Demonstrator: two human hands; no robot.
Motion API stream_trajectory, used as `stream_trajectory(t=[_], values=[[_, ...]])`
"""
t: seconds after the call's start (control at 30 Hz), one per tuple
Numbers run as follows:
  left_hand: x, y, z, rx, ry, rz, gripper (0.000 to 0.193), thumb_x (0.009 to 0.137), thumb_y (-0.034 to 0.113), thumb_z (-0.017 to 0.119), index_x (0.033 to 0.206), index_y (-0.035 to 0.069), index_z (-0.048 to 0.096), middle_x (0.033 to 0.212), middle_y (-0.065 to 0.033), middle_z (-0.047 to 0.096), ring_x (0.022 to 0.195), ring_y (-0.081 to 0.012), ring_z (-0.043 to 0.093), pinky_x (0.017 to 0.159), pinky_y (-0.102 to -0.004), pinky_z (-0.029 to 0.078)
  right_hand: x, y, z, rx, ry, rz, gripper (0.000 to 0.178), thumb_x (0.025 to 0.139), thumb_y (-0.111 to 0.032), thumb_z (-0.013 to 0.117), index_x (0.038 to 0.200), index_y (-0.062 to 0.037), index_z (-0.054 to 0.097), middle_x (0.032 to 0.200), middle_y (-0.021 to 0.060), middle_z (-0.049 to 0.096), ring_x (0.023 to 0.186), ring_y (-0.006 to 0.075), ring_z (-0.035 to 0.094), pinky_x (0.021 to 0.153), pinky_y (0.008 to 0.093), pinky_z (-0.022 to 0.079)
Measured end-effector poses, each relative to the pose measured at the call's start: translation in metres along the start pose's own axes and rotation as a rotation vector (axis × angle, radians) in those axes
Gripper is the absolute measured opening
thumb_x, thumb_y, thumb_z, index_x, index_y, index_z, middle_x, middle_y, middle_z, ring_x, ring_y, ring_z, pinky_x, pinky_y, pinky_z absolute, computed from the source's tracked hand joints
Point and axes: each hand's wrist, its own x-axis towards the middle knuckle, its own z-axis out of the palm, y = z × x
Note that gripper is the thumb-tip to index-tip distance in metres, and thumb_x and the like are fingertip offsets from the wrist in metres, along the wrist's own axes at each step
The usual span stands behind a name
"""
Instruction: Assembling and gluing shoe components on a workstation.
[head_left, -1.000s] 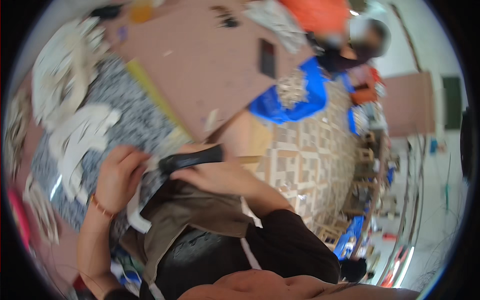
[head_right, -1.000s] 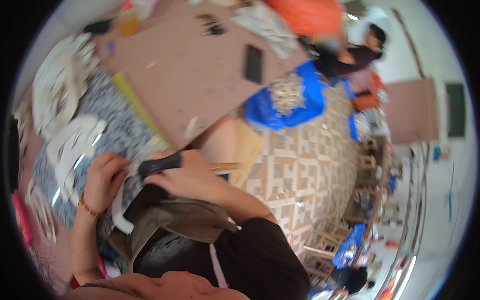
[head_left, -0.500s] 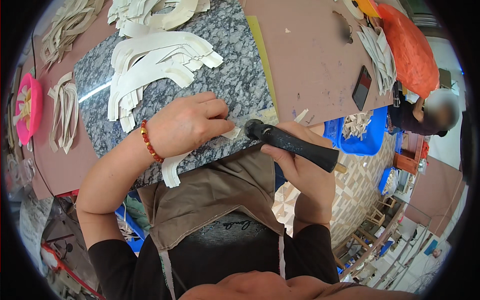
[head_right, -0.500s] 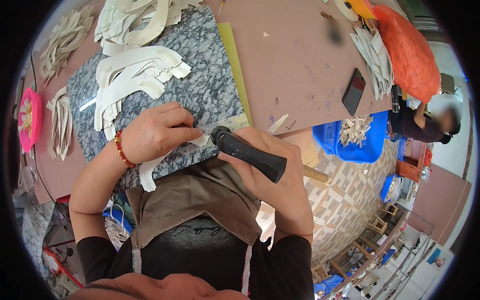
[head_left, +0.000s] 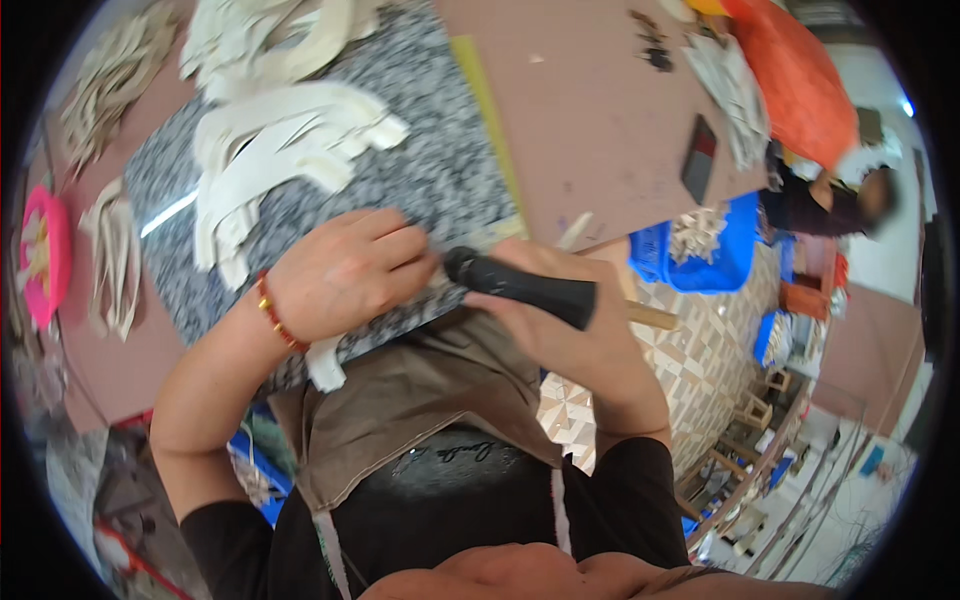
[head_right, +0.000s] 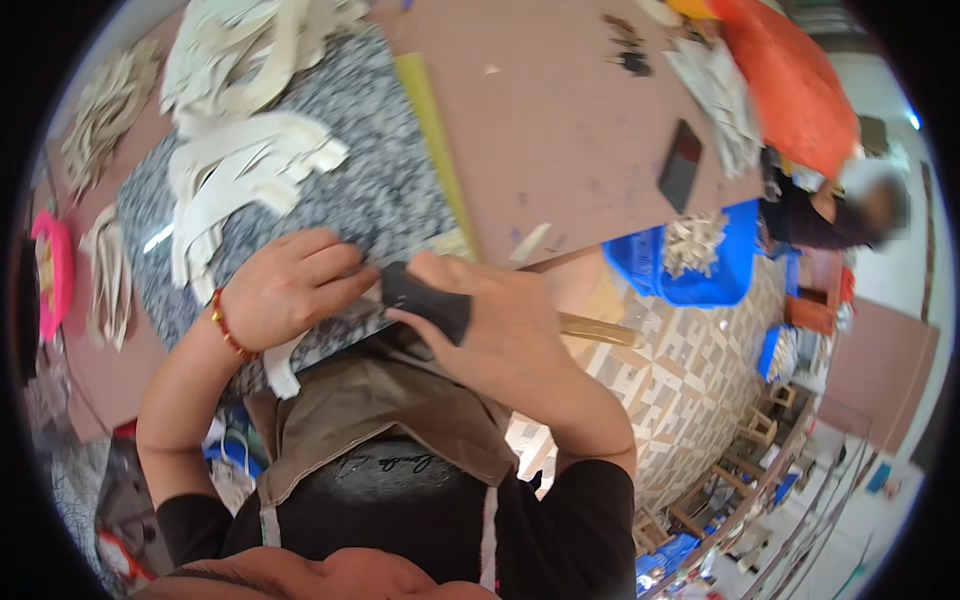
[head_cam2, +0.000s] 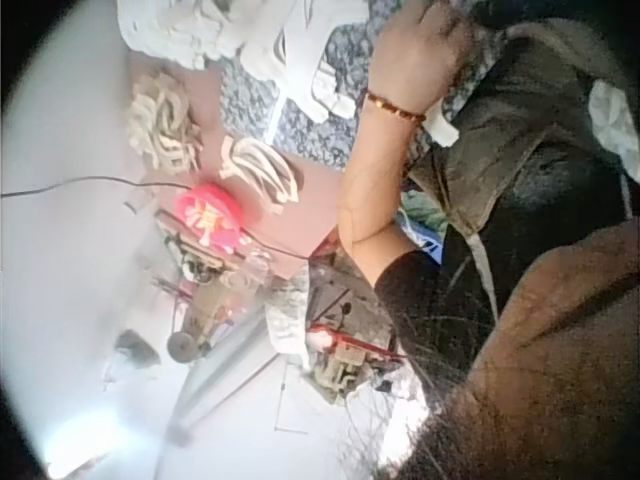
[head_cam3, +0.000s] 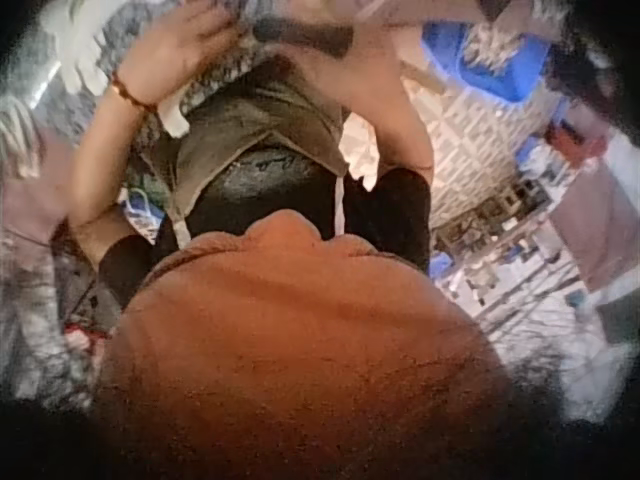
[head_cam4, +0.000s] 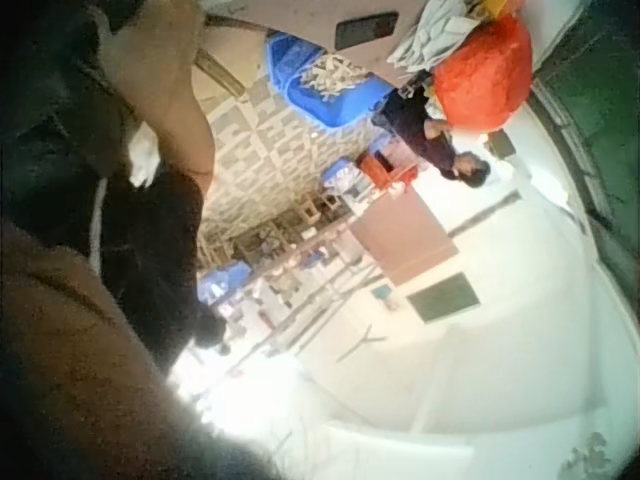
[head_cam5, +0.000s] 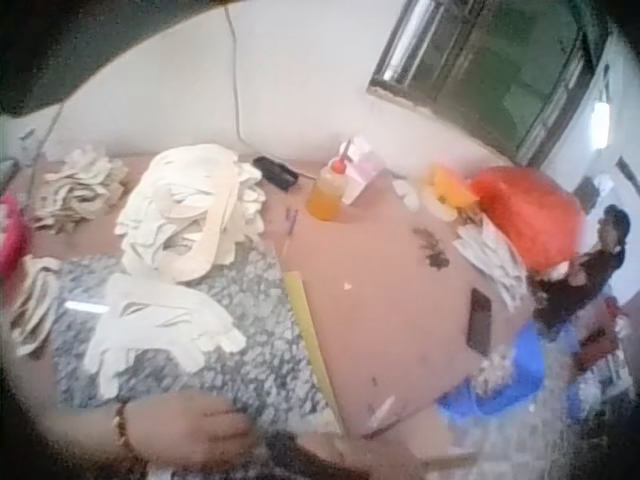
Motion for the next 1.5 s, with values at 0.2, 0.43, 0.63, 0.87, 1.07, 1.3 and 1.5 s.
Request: stream_trajectory(t=[0.2, 0.43, 0.63, 0.87, 1.07, 1.3, 1.5], values=[[-0.007, 0.004, -0.005, -0.046, 0.056, -0.134, 0.026, 0.075, 0.005, 0.07, 0.1, 0.005, 0.074, 0.095, -0.0074, 0.063, 0.087, -0.0263, 0.063, 0.076, -0.0373, 0.055, 0.007, -0.013, 0.006, -0.18, -0.019, -0.12, 0.021, 0.086, -0.015, 0.075, 0.101, -0.0036, 0.064, 0.084, 0.0152, 0.069, 0.081, 0.0323, 0.073, 0.068, 0.0413, 0.058], [-0.006, 0.006, -0.003, -0.205, 0.065, -0.239, 0.038, 0.069, -0.003, 0.072, 0.106, 0.003, 0.072, 0.097, -0.0112, 0.064, 0.09, -0.0327, 0.062, 0.078, -0.0412, 0.054, 0.01, -0.028, 0.016, -0.399, -0.007, -0.308, 0.016, 0.082, -0.012, 0.069, 0.084, -0.0015, 0.057, 0.069, 0.0129, 0.061, 0.06, 0.0308, 0.068, 0.054, 0.0432, 0.054], [-0.002, 0.006, -0.002, -0.25, 0.094, -0.268, 0.041, 0.069, -0.005, 0.071, 0.108, 0.003, 0.073, 0.098, -0.0115, 0.064, 0.092, -0.0339, 0.063, 0.081, -0.0424, 0.054, 0.012, -0.038, 0.027, -0.614, 0.034, -0.36, 0.016, 0.08, -0.017, 0.069, 0.079, -0.0057, 0.058, 0.065, 0.007, 0.059, 0.054, 0.0207, 0.064, 0.049, 0.0349, 0.049], [-0.004, 0.006, -0.002, -0.242, 0.1, -0.281, 0.037, 0.069, -0.005, 0.072, 0.106, 0.004, 0.074, 0.098, -0.0109, 0.065, 0.093, -0.0332, 0.064, 0.081, -0.0414, 0.054, 0.012, -0.042, 0.033, -0.694, 0.052, -0.34, 0.013, 0.078, -0.017, 0.067, 0.08, -0.0056, 0.061, 0.064, 0.0042, 0.059, 0.054, 0.0171, 0.063, 0.05, 0.0319, 0.048], [-0.011, 0.003, 0.003, -0.266, 0.096, -0.285, 0.034, 0.07, -0.005, 0.071, 0.104, 0.003, 0.074, 0.099, -0.0113, 0.066, 0.093, -0.0329, 0.065, 0.082, -0.041, 0.055, 0.012, -0.043, 0.041, -0.739, 0.072, -0.339, 0.013, 0.077, -0.017, 0.067, 0.079, -0.006, 0.062, 0.063, 0.0043, 0.059, 0.054, 0.017, 0.063, 0.05, 0.0317, 0.047], [-0.015, -0.002, 0.007, -0.254, 0.092, -0.293, 0.032, 0.072, -0.003, 0.071, 0.104, 0.003, 0.075, 0.1, -0.0111, 0.067, 0.094, -0.0329, 0.066, 0.081, -0.0409, 0.056, 0.016, -0.039, 0.047, -0.703, 0.082, -0.334, 0.013, 0.077, -0.018, 0.067, 0.078, -0.0063, 0.062, 0.063, 0.0055, 0.061, 0.053, 0.0177, 0.063, 0.049, 0.0322, 0.047], [-0.013, -0.002, 0.005, -0.267, 0.078, -0.315, 0.033, 0.072, -0.002, 0.071, 0.104, 0.004, 0.075, 0.1, -0.0108, 0.067, 0.094, -0.0327, 0.066, 0.081, -0.0408, 0.056, 0.015, -0.04, 0.045, -0.698, 0.087, -0.331, 0.013, 0.079, -0.018, 0.067, 0.079, -0.0066, 0.061, 0.064, 0.0048, 0.061, 0.054, 0.0172, 0.063, 0.049, 0.0323, 0.047]])
